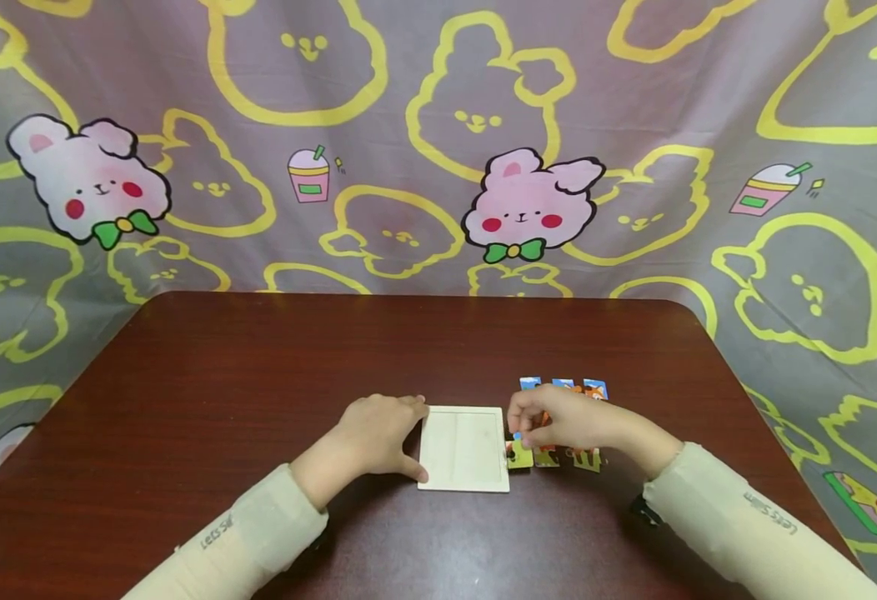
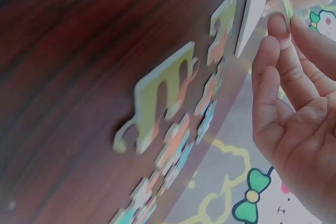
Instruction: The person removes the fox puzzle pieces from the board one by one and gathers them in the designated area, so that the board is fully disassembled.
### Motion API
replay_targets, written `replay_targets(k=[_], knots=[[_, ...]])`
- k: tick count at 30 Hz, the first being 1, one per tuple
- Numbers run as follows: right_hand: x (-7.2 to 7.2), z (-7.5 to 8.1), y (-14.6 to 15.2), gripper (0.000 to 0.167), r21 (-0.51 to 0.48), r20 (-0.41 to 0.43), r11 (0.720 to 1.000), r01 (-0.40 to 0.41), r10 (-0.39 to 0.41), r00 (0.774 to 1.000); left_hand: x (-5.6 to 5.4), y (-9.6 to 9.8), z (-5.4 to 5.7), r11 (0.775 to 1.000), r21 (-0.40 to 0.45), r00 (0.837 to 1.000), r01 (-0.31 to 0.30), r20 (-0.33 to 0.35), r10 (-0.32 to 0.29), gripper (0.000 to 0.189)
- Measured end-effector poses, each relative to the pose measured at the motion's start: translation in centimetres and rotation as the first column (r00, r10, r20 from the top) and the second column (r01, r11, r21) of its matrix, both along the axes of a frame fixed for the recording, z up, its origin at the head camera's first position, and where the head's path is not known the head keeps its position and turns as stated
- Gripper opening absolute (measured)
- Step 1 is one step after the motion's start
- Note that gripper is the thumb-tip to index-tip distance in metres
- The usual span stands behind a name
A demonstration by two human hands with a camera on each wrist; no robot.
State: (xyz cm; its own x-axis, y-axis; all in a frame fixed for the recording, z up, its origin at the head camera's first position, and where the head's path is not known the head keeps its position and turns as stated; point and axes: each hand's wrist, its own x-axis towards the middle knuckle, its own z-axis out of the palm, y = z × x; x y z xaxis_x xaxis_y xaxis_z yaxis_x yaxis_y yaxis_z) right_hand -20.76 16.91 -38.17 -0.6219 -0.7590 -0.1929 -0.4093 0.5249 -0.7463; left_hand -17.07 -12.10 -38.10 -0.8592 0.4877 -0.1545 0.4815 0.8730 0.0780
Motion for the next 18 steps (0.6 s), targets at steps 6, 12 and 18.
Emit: replay_targets(k=[6,12,18], knots=[[0.0,0.2,1.4,0.011,-0.003,-0.048,1.000,0.021,-0.021,0.999,0.0,0.0,0.0,1.000,-0.003,1.000,0.002,0.005,-0.002,0.087],[-0.1,0.5,2.9,0.009,-0.022,-0.065,0.999,0.039,-0.040,0.997,0.0,0.0,0.0,1.000,-0.009,1.000,0.008,0.000,-0.008,0.087],[-0.1,0.6,4.6,0.009,-0.028,-0.080,0.997,0.068,-0.070,0.994,-0.1,0.0,-0.1,1.000,-0.012,1.000,0.001,0.001,-0.001,0.088]])
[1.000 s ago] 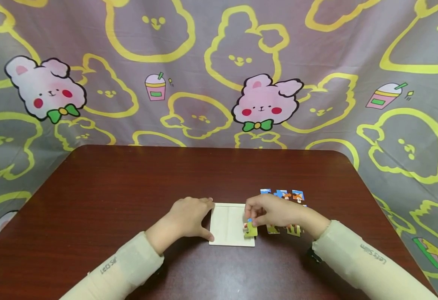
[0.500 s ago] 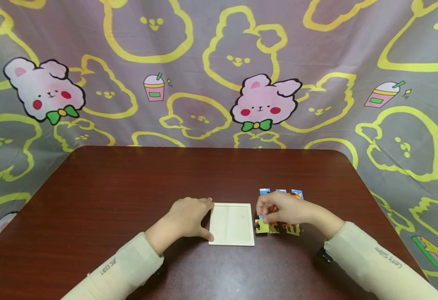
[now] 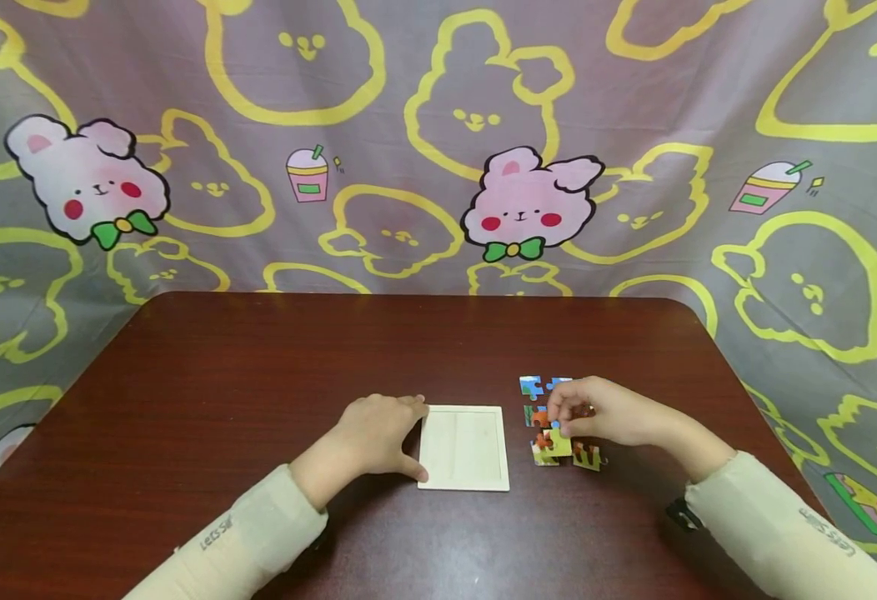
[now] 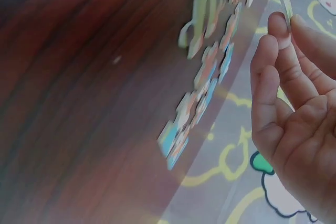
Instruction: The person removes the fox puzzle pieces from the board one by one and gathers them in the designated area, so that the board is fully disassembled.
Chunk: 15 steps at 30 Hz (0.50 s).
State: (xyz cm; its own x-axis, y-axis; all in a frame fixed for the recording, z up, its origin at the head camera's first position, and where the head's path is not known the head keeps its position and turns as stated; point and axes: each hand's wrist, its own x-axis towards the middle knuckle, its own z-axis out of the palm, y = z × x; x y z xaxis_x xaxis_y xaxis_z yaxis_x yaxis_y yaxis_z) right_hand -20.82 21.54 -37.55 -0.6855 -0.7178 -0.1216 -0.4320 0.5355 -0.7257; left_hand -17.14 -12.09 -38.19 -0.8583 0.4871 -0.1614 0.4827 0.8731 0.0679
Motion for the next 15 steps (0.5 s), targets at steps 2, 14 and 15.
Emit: replay_targets(k=[2,14,15], knots=[[0.0,0.0,0.6,0.009,-0.003,-0.002,1.000,0.011,-0.011,1.000,0.0,0.0,0.0,1.000,0.002,1.000,-0.003,0.002,0.003,0.088],[0.5,-0.6,4.3,0.008,-0.051,0.001,0.998,0.048,-0.048,0.999,0.1,0.1,0.2,1.000,-0.006,1.000,-0.004,0.007,0.004,0.087],[0.6,-0.6,4.6,0.007,-0.056,0.000,0.997,0.051,-0.051,0.999,0.1,0.1,0.2,1.000,-0.007,1.000,-0.004,0.007,0.004,0.087]])
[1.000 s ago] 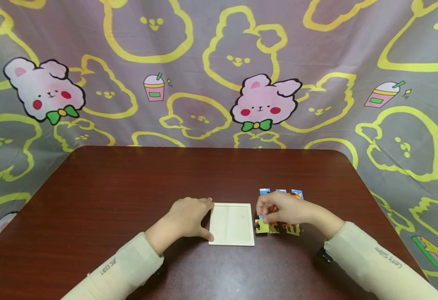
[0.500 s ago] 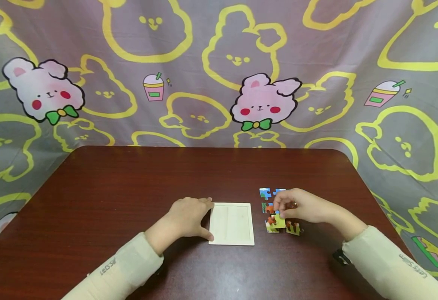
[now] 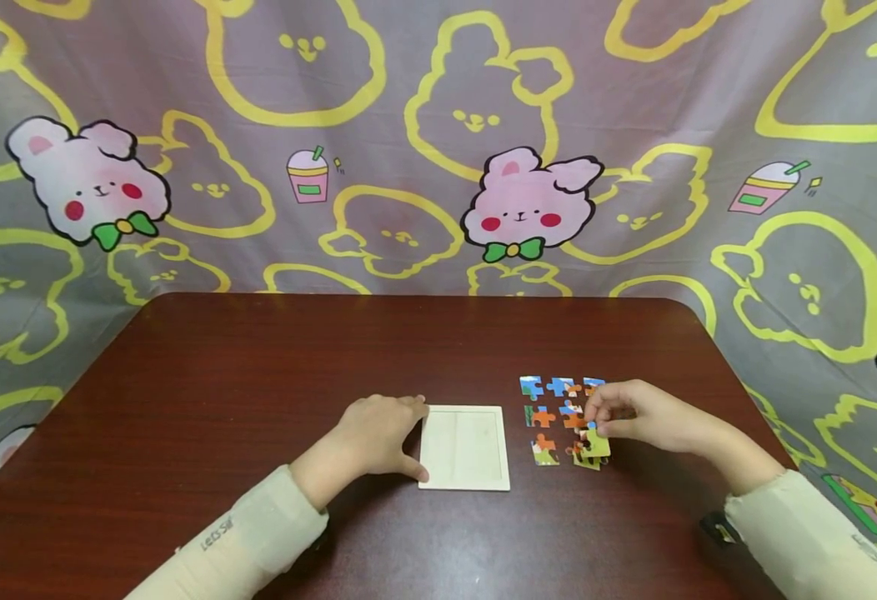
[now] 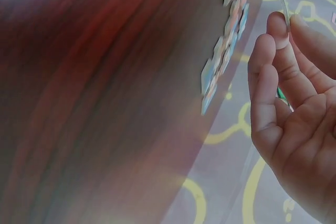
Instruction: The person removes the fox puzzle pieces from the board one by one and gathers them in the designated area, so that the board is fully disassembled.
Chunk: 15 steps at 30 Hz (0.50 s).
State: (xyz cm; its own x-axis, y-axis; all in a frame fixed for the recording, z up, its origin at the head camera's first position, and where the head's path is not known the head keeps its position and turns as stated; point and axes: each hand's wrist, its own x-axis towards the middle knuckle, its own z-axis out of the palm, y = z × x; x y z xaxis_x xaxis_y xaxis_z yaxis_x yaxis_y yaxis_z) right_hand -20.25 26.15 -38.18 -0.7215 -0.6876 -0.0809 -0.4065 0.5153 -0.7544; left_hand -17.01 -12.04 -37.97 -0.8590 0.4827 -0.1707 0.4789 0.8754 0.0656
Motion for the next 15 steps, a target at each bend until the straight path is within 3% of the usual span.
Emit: replay_targets(k=[15], knots=[[0.2,-1.2,2.7,0.010,-0.016,0.027,1.000,0.000,0.000,1.000,0.0,-0.1,-0.3,0.999,-0.012,0.999,0.032,-0.015,-0.032,0.087]])
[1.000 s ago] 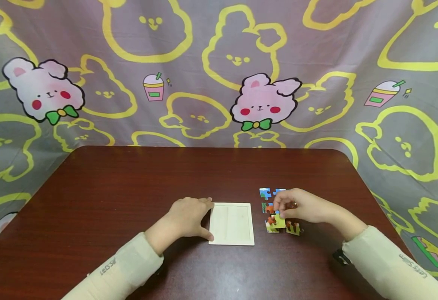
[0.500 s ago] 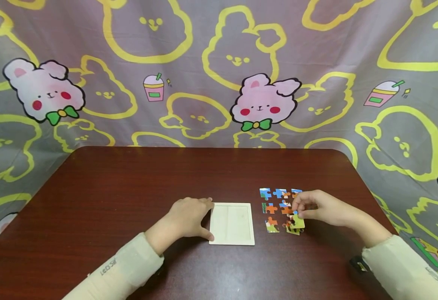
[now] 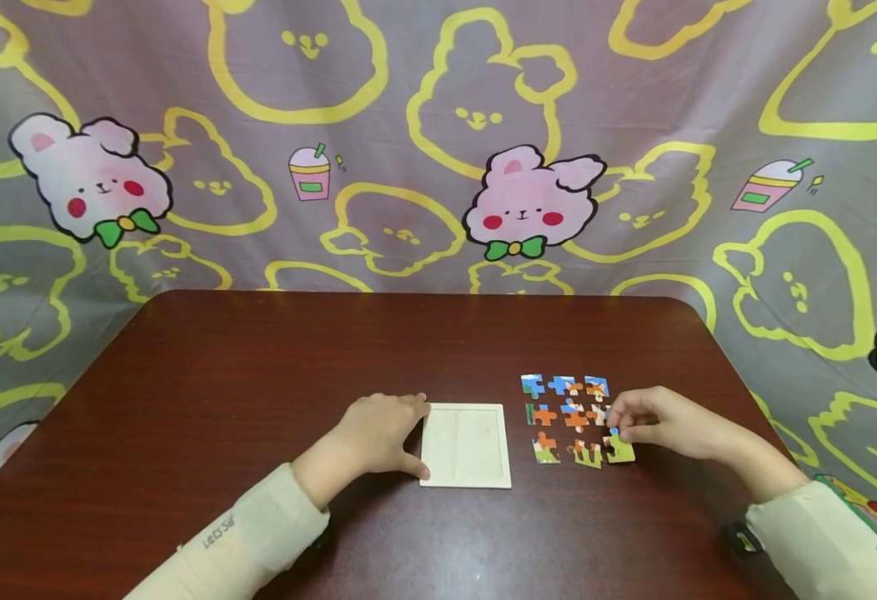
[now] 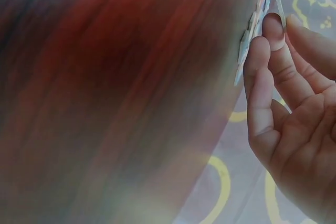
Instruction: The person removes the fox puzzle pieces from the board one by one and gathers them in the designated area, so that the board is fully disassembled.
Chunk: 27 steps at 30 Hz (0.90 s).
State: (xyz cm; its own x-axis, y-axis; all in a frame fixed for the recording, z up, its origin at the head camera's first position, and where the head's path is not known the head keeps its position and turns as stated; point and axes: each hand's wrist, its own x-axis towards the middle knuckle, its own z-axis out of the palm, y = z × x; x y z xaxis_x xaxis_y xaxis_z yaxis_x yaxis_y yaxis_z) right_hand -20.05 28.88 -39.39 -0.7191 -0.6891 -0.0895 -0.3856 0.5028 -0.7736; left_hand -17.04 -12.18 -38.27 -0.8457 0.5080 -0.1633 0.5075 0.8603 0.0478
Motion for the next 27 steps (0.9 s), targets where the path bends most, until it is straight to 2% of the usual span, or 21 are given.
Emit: replay_targets(k=[8,15,27], knots=[[0.02,-0.09,0.14,0.008,0.007,0.002,1.000,0.006,-0.006,1.000,-0.07,-0.15,0.16,1.000,-0.003,1.000,-0.007,0.000,0.007,0.088],[0.07,-0.25,-0.01,0.007,0.053,0.017,0.998,0.035,-0.036,0.999,-0.09,-0.30,-0.03,1.000,0.004,1.000,-0.015,0.017,0.015,0.088],[0.14,-0.51,0.31,0.006,0.098,-0.003,0.994,0.058,-0.058,0.998,-0.05,-0.43,-0.12,1.000,-0.002,1.000,0.021,0.015,-0.021,0.089]])
